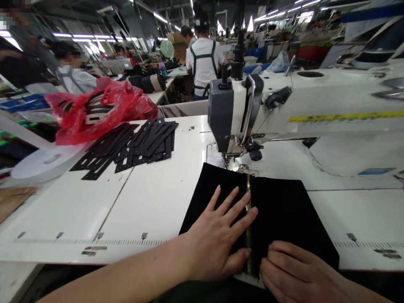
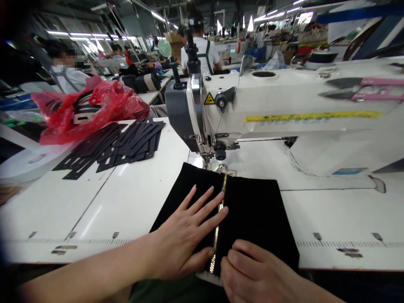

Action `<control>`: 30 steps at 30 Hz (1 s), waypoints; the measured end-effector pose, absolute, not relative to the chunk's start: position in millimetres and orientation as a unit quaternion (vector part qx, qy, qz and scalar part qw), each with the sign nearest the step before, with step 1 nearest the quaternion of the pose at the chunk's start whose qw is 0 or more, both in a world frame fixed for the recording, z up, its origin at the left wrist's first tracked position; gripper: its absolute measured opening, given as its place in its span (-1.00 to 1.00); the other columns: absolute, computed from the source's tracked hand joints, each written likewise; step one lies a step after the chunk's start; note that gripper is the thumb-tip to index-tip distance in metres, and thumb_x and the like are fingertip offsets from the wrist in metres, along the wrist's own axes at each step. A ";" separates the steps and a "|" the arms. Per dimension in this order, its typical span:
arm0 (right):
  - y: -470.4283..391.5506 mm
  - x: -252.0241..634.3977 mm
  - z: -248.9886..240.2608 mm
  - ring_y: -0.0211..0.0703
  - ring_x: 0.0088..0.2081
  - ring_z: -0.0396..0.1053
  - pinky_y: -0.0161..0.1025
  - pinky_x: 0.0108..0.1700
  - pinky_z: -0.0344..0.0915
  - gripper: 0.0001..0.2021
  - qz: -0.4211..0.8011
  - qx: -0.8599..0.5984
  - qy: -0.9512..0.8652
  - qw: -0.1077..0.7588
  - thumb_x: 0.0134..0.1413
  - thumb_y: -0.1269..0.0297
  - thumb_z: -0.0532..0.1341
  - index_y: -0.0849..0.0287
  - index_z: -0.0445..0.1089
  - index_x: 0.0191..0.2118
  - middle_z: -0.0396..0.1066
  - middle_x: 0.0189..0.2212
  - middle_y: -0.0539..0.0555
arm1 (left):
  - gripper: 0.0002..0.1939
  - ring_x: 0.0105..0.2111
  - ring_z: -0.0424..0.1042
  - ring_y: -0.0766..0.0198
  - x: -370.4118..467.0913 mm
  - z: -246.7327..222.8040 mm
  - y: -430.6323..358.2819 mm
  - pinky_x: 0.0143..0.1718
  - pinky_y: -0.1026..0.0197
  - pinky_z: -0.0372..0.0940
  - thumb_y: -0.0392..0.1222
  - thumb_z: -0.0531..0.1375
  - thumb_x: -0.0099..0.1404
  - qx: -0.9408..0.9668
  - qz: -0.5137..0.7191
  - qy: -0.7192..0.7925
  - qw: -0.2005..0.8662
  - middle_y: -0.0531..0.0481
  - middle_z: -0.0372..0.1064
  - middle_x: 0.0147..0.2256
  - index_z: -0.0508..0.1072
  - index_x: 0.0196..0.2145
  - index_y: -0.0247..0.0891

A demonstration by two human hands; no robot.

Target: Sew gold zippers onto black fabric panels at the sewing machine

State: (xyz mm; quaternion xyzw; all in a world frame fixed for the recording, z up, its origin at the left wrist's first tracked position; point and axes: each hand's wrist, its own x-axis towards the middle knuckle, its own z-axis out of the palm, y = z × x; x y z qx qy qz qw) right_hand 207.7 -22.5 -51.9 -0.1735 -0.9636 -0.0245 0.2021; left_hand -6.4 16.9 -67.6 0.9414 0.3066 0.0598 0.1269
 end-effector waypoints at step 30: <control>-62.5 194.9 -74.7 -0.07 -0.27 0.35 -0.13 -0.19 0.32 -0.70 -0.056 -0.384 -0.874 0.294 0.03 0.49 0.01 0.26 0.41 -0.16 0.42 -0.33 0.17 | -0.79 -0.28 0.48 0.23 -10.1 -71.7 -22.4 -0.21 0.23 0.40 -0.29 0.00 0.39 0.942 0.221 0.229 0.103 -0.08 0.47 -0.30 0.42 -0.27 -0.35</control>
